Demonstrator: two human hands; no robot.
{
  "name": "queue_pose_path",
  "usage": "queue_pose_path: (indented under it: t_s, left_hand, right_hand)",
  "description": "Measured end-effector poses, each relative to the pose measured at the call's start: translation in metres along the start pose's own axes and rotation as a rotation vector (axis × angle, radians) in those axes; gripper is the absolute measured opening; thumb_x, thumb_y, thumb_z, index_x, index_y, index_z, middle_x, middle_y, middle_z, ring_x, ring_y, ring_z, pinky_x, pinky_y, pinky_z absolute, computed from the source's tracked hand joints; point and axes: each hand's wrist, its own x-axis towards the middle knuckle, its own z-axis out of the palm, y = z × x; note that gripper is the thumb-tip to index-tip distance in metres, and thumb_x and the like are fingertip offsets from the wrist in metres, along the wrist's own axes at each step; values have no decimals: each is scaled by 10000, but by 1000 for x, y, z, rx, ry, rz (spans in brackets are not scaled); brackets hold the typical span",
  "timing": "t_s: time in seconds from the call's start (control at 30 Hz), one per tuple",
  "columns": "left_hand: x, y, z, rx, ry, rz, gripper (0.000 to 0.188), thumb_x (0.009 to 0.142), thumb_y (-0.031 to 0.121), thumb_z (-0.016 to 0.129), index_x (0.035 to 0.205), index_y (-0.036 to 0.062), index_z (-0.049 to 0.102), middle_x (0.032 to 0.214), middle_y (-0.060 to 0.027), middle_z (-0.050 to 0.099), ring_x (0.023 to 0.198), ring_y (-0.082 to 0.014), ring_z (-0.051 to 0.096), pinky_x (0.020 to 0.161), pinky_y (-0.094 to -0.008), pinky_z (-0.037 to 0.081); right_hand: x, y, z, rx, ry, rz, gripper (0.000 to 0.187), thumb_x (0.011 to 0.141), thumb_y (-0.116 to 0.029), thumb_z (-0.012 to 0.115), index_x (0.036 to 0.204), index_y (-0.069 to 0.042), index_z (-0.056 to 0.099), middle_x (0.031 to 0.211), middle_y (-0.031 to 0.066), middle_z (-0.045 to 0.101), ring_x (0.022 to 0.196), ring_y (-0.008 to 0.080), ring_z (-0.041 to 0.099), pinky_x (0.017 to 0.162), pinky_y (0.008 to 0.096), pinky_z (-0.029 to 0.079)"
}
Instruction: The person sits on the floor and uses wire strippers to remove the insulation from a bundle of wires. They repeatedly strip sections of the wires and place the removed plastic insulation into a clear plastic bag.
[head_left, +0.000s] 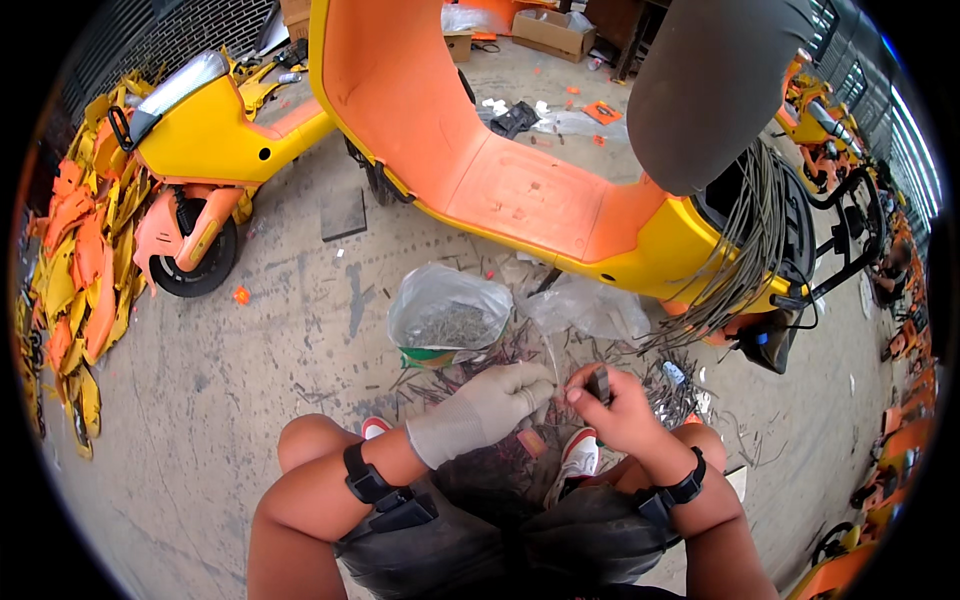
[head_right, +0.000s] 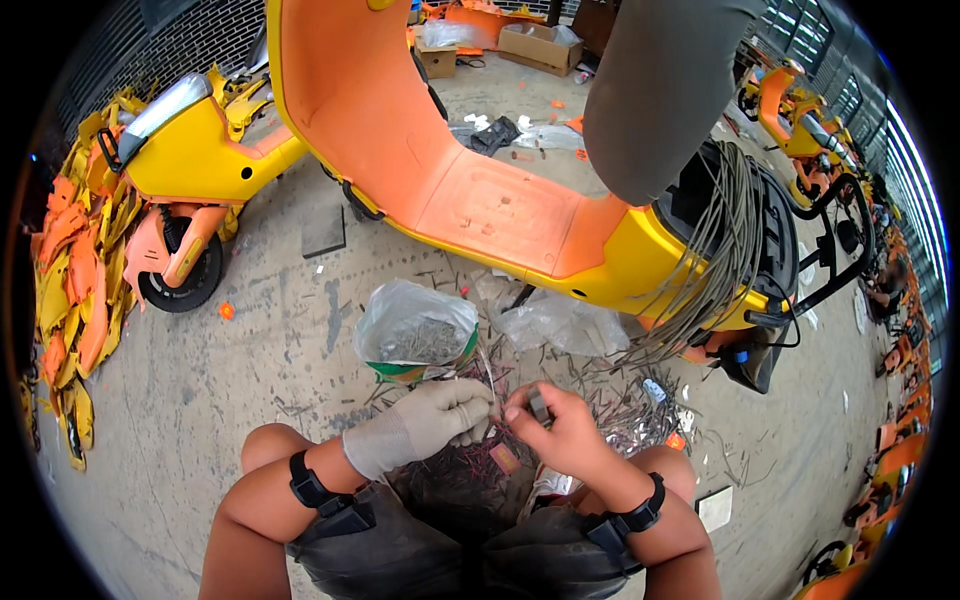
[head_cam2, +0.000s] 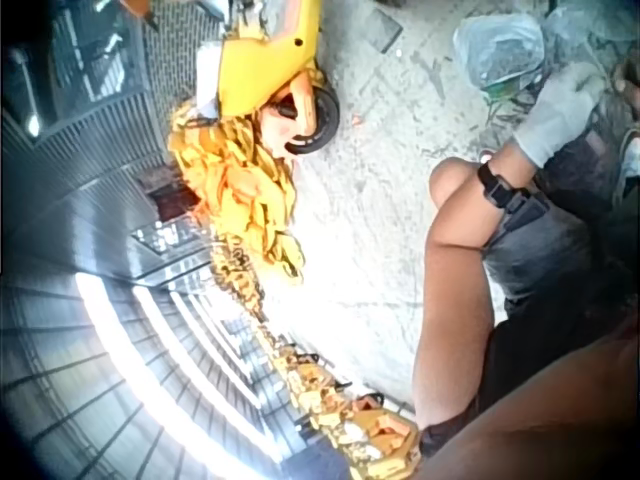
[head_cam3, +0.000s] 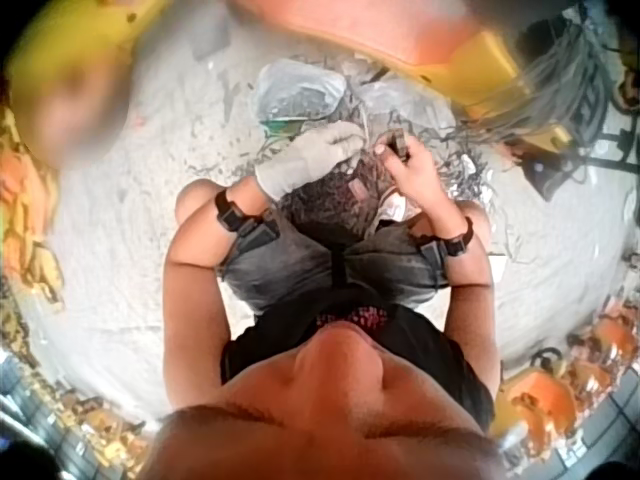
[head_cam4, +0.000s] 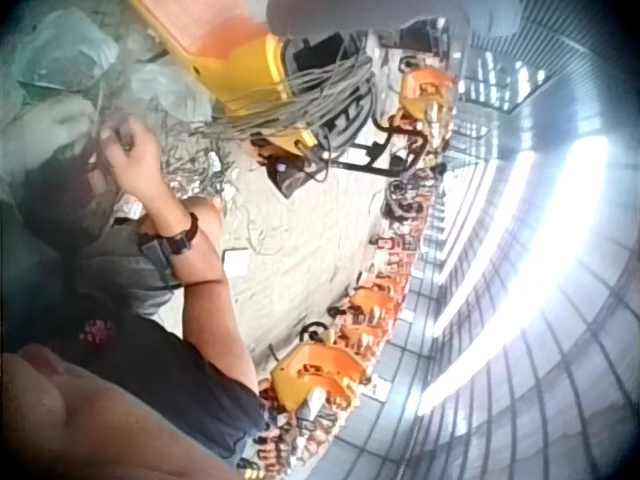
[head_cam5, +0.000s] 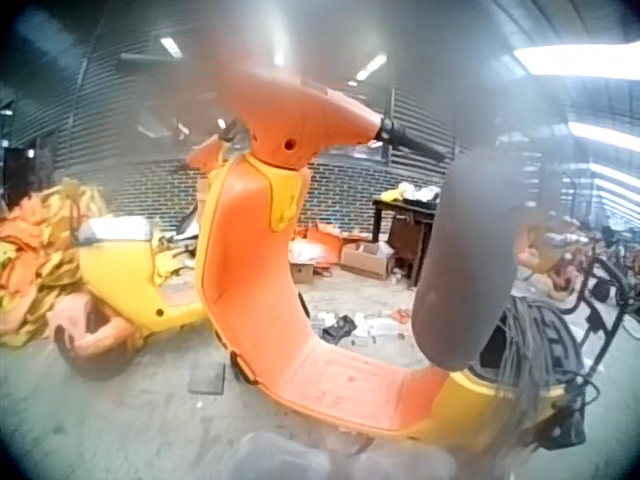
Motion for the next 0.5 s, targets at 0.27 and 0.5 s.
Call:
queue_pose_path:
  t_s: [0.27,0.5]
  left_hand:
    - [4,-4,-2,157,399,119,242,1037,179,422,1055,-1,584,803,-39,610,765,-120,578,710,-271,478]
    - [27,-30,36,-269,639,217,278,1063,264,399,1146,29,520,946,-70,622,821,-131,618,760,-276,520]
  right_hand:
    - [11,2,-9,828,327,498,217,906,-76,644,1087,-42,530,813,46,574,679,160,567,599,308,486]
    - [34,0,2,1234,325,237,396,853,30,605,1204,-57,442,994,80,540,819,198,555,746,337,480]
